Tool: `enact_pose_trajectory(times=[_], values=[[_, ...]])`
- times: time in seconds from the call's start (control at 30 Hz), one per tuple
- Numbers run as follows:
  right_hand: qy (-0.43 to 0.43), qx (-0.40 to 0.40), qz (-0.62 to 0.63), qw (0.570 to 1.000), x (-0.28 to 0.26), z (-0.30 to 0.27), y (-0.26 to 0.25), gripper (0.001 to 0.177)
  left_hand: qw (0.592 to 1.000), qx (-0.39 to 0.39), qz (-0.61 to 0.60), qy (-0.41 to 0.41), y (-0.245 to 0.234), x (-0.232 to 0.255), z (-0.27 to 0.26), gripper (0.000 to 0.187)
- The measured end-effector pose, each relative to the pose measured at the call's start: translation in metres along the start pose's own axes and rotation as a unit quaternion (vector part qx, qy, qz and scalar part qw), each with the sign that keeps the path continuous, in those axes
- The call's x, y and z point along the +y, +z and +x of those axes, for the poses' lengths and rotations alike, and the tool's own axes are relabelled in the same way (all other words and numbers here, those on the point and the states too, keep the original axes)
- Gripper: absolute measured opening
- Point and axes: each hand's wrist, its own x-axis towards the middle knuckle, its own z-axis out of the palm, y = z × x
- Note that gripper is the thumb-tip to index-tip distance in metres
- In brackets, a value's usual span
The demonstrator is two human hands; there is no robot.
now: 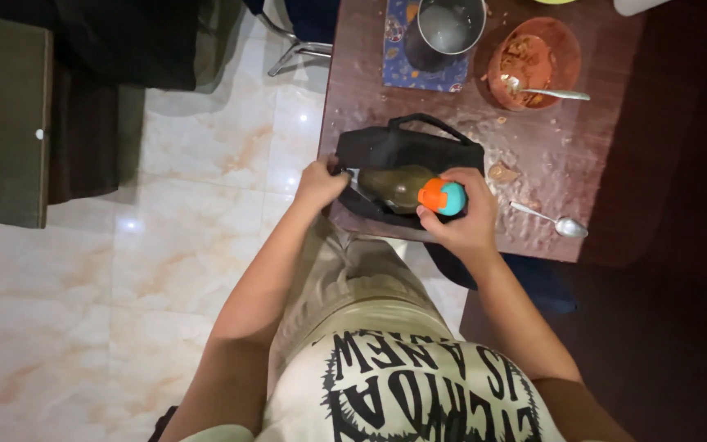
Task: The person puts a container and a bottle into a bag, closes the bag, and then places food from several plates into different containers using a spoon.
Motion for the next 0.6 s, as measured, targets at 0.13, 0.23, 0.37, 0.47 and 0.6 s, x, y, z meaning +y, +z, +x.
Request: enact_pose_trajectory(times=[0.13, 0.23, 0.37, 0.47, 0.6], values=[[0.056, 0.016, 0.085, 0.995, 0.019, -0.022, 0.028, 0.049, 0.992, -0.048, 0.116, -0.025, -0.026, 0.007, 0.007, 0.029], [0.11, 0.054, 0.151, 0.981, 0.022, -0.032, 0.048, 0.049, 0.975, -0.143, 0.145, -0.088, -0.044, 0.022, 0.01, 0.026], [0.164, 0.116, 0.147, 0.969, 0.011, -0.037, 0.068, 0.048, 0.969, -0.189, 0.162, 0.015, -0.046, 0.014, 0.03, 0.032], [0.185, 0.164, 0.117, 0.962, -0.001, -0.037, 0.079, 0.051, 0.958, -0.242, 0.141, 0.063, -0.038, -0.01, 0.046, 0.038], [0.219, 0.225, 0.065, 0.947, -0.021, -0.038, 0.088, 0.047, 0.914, -0.304, 0.256, 0.079, -0.037, -0.008, 0.052, 0.034]])
